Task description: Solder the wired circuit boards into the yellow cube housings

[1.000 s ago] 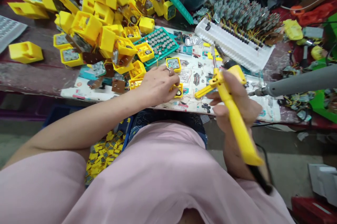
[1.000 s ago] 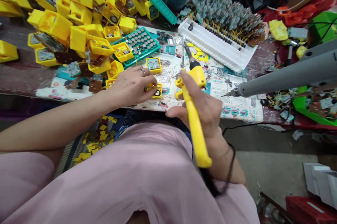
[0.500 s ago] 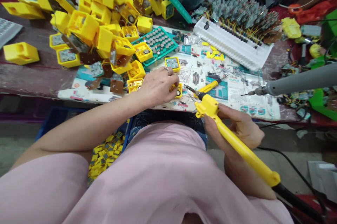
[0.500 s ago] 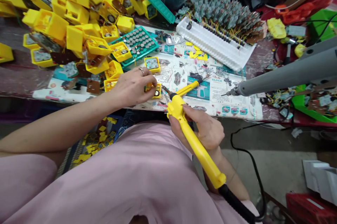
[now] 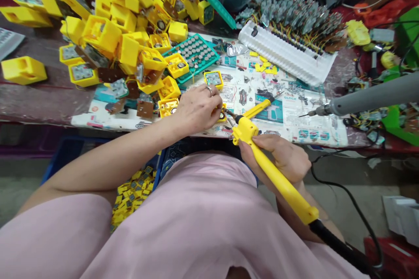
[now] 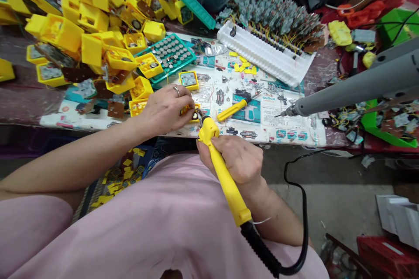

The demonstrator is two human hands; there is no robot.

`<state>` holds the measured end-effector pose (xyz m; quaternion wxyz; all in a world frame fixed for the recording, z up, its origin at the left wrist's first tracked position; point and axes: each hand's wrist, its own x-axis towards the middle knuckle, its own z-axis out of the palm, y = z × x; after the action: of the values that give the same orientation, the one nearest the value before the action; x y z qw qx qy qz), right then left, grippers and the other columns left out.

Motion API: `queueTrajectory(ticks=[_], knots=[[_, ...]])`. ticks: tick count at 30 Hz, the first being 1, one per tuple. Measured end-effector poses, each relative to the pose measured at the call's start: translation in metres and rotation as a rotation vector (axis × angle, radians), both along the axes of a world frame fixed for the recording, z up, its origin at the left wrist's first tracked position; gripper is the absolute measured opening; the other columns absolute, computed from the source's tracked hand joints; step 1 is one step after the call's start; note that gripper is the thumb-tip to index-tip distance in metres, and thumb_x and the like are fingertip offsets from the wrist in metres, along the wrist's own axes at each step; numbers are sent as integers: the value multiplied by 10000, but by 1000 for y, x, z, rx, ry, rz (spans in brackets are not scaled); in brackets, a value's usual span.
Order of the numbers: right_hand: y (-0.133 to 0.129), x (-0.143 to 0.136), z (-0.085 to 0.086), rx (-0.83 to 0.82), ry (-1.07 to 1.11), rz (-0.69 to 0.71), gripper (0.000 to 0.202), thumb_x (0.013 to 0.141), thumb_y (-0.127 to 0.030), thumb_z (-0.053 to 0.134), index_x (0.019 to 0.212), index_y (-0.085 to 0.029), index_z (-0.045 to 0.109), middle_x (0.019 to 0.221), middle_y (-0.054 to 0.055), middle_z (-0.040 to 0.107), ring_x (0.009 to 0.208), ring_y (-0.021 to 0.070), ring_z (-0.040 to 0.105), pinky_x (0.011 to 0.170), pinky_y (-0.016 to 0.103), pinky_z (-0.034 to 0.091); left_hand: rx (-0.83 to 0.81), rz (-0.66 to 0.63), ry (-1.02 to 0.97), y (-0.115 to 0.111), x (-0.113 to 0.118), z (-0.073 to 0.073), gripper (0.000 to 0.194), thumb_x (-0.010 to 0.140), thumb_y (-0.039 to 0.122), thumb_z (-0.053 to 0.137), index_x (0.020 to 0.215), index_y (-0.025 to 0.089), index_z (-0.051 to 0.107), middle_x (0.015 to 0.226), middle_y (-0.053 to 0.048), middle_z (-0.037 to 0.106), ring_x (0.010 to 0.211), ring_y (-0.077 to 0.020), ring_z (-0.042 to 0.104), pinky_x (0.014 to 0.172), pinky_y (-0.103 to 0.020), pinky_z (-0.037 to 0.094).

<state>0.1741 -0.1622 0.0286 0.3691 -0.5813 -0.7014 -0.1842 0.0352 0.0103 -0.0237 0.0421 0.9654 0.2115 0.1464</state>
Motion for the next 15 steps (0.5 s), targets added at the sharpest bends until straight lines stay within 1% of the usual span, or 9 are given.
queueTrajectory(ticks=[4,6,10,12,15], knots=[[0,-3,1,-10,-7,10,187,850,-187,746,865,-192,560,603,-11,685,540,137,686,559,230,568,-30,18,-52,-2,1,-5,223,886,226,484,866,139,688,983,-146,700,920,-283,649,734,-380,512],[-1,-5,1,-20,3,16,192,850,-175,743,866,-194,553,621,-4,694,551,140,689,568,237,570,-20,28,-82,-4,1,-9,205,874,213,489,858,136,678,991,-150,701,915,-280,649,718,-372,516],[-1,-5,1,-34,0,2,213,828,-173,762,835,-211,552,631,-11,692,538,135,679,554,234,563,-16,20,-127,-6,-1,-14,193,877,201,477,859,137,658,971,-144,697,884,-261,652,738,-368,528],[-1,-5,2,-35,-25,4,204,836,-179,753,823,-217,552,623,-19,685,536,131,675,554,228,562,-35,17,-148,-6,-4,-15,191,890,208,473,864,139,650,961,-140,693,860,-247,654,745,-365,532],[-2,-4,3,-24,-31,10,202,831,-189,758,843,-211,558,635,-27,691,550,123,680,560,219,562,-100,-24,-217,-5,-10,-13,176,907,215,482,865,149,639,969,-122,688,874,-223,657,789,-352,542]])
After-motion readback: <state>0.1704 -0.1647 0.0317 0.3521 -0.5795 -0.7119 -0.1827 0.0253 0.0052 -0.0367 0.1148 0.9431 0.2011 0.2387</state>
